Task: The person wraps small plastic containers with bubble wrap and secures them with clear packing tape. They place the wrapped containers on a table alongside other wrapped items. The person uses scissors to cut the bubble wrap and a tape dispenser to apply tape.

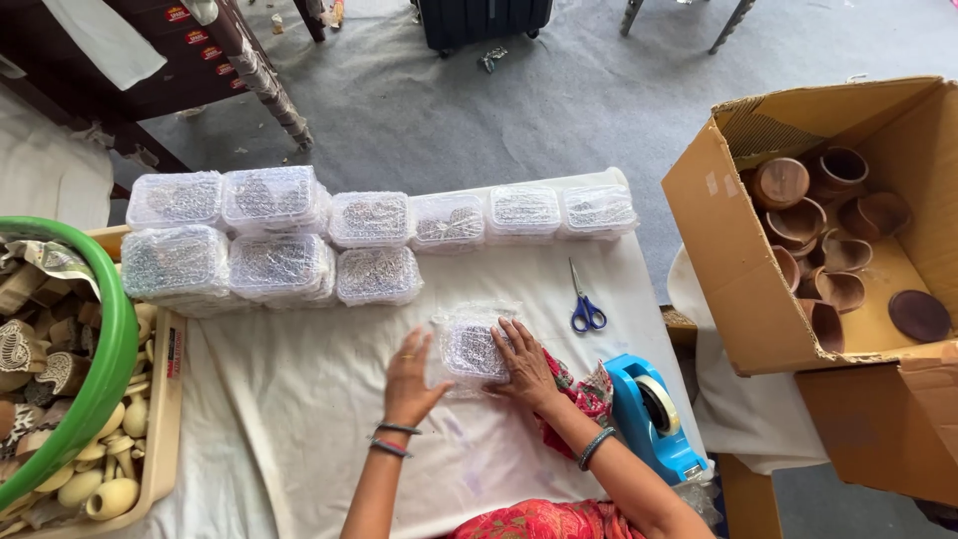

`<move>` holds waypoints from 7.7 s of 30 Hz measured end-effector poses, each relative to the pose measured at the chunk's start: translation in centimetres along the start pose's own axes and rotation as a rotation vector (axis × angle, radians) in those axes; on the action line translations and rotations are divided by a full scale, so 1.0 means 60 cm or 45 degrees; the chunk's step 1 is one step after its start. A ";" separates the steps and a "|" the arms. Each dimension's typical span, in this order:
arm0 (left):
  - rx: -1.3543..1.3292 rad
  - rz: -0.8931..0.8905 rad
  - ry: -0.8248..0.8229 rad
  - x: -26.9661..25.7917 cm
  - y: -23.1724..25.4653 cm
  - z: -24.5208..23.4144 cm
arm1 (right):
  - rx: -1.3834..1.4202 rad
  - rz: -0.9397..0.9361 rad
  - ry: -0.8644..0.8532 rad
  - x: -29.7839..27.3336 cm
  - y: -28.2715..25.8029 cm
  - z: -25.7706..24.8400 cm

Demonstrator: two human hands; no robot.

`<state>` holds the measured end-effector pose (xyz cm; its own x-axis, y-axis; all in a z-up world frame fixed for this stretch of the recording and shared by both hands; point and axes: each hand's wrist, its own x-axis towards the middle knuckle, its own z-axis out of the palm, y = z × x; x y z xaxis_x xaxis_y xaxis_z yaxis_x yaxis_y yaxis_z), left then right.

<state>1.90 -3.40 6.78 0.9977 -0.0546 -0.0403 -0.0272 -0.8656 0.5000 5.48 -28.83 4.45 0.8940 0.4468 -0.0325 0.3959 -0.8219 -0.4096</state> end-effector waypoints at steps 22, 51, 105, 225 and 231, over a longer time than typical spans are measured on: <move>-0.139 0.069 -0.342 0.095 -0.011 0.049 | 0.386 0.067 -0.040 0.007 0.071 -0.021; -1.834 -1.107 -0.219 -0.046 0.015 0.152 | 0.105 -0.175 0.355 -0.115 -0.050 -0.046; 0.221 0.028 -0.300 -0.033 0.162 0.075 | -0.028 -0.130 0.114 0.081 -0.002 -0.047; -0.038 0.309 -0.115 -0.007 0.110 0.021 | -0.154 0.040 0.444 -0.039 -0.084 0.006; 0.226 0.398 -0.160 0.017 0.103 0.038 | 0.312 0.068 0.692 -0.072 -0.070 -0.004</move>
<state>2.64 -9.94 7.89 0.9242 -0.3813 -0.0210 -0.3508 -0.8695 0.3478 0.00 -27.39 6.55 0.9161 0.1087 0.3859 0.3451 -0.7038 -0.6209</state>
